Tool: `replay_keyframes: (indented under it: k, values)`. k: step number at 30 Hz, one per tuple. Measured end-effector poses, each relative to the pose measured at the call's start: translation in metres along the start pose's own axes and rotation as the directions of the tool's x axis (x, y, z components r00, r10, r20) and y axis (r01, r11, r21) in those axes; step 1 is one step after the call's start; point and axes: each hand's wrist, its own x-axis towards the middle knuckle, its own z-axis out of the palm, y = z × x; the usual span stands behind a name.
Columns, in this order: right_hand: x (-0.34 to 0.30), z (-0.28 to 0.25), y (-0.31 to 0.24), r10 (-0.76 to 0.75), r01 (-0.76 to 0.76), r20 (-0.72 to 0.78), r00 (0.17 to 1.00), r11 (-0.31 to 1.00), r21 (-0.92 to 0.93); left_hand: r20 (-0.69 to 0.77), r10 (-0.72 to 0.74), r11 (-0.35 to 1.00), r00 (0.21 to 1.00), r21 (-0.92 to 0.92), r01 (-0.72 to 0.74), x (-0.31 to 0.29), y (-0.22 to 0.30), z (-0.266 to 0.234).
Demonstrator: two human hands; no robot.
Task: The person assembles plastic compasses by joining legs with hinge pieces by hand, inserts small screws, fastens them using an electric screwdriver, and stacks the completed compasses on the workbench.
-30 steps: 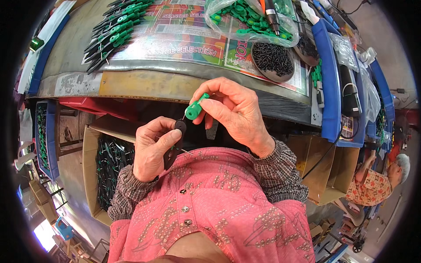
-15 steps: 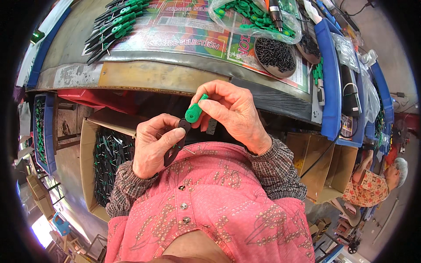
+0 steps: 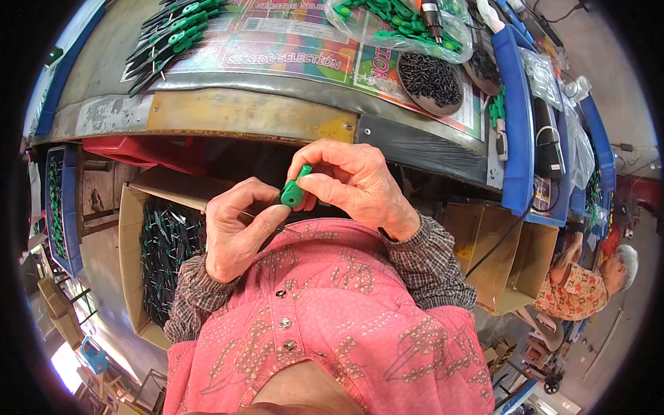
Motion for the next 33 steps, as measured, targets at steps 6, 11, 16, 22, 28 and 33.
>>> replay_keyframes:
  k: [6,11,16,22,28,33]
  values:
    - [-0.002,0.001,0.007,0.055,-0.055,-0.008,0.998,0.998,0.03,0.08,-0.242,0.945,0.967,-0.208,0.254,-0.002,0.006,0.0]
    - [0.0,0.0,0.013,0.131,-0.139,0.054,0.99,0.977,0.163,0.132,-0.329,0.861,0.935,-0.364,0.354,-0.005,-0.013,-0.002]
    - [-0.01,0.003,0.026,0.204,-0.199,-0.018,0.979,0.969,0.146,0.16,-0.356,0.845,0.921,-0.366,0.39,-0.01,-0.025,0.004]
    - [-0.014,0.002,0.048,0.237,-0.217,-0.092,0.967,0.957,0.194,0.272,-0.462,0.659,0.844,-0.532,0.532,-0.009,-0.035,0.007]
    - [-0.014,0.002,0.057,0.254,-0.223,-0.103,0.962,0.944,0.242,0.279,-0.465,0.634,0.84,-0.557,0.536,-0.007,-0.042,0.007]
    - [-0.012,0.002,0.06,0.275,-0.241,-0.107,0.955,0.937,0.254,0.286,-0.478,0.612,0.83,-0.569,0.549,-0.005,-0.045,0.006]
